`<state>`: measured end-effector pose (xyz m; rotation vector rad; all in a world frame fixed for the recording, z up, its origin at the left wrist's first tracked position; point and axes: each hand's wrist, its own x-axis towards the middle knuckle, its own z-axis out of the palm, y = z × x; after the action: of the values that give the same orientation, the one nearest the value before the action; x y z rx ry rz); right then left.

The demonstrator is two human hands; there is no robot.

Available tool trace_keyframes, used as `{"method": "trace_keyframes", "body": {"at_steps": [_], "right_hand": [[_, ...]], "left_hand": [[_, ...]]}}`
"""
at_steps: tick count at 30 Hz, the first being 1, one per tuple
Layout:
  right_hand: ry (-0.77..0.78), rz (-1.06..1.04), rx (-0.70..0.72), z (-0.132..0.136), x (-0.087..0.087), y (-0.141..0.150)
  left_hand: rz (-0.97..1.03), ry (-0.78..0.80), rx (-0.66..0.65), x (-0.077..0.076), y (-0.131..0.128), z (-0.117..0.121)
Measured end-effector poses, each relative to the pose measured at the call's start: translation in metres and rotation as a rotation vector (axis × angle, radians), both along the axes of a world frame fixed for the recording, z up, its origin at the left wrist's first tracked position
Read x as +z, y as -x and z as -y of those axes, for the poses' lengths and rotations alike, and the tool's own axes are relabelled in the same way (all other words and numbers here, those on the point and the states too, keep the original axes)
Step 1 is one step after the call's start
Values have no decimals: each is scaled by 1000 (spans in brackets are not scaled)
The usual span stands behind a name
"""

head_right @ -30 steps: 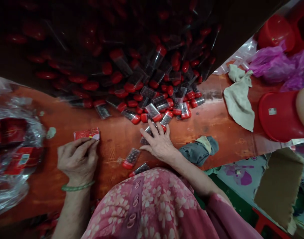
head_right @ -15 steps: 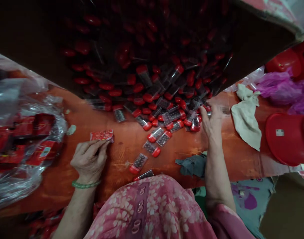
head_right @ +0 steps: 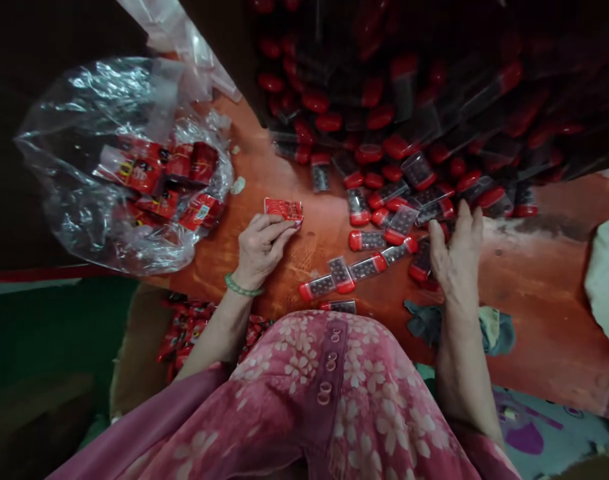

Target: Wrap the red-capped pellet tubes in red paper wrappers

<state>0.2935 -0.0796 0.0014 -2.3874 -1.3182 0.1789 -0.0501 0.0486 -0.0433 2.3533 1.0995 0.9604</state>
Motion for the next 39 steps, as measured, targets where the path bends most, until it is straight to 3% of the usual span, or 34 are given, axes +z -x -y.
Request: {"method": "trace_keyframes", "body": {"at_steps": [4, 7, 9, 11, 15, 19, 22, 27, 29, 34, 39], "right_hand": [[-195, 82, 198, 4, 28, 53], [-92, -112, 610, 1, 40, 97], [43, -206, 867, -5, 38, 123], [182, -176, 1025, -12, 31, 141], [339, -44, 1167, -24, 21, 158], [324, -48, 1219, -24, 20, 162], [237, -238, 1116, -21, 20, 155], [-57, -836, 528, -26, 17, 128], [-125, -1028, 367, -30, 15, 119], [-139, -1334, 215, -42, 14, 118], [-229, -1322, 157, -58, 19, 130]], "left_hand": [[-7, 58, 8, 2, -1, 0], [-28, 94, 6, 2, -2, 0], [-28, 97, 3, 2, -2, -1], [-21, 86, 7, 3, -3, 0], [41, 55, 42, 7, -4, 0], [165, 5, 93, 14, -4, 0], [145, 15, 105, 15, -2, 1], [-60, -47, 75, 2, 1, 7], [-77, -37, 28, -2, 3, 9], [24, 112, -41, 1, 9, 5], [283, 252, 20, 19, 13, -3]]}}
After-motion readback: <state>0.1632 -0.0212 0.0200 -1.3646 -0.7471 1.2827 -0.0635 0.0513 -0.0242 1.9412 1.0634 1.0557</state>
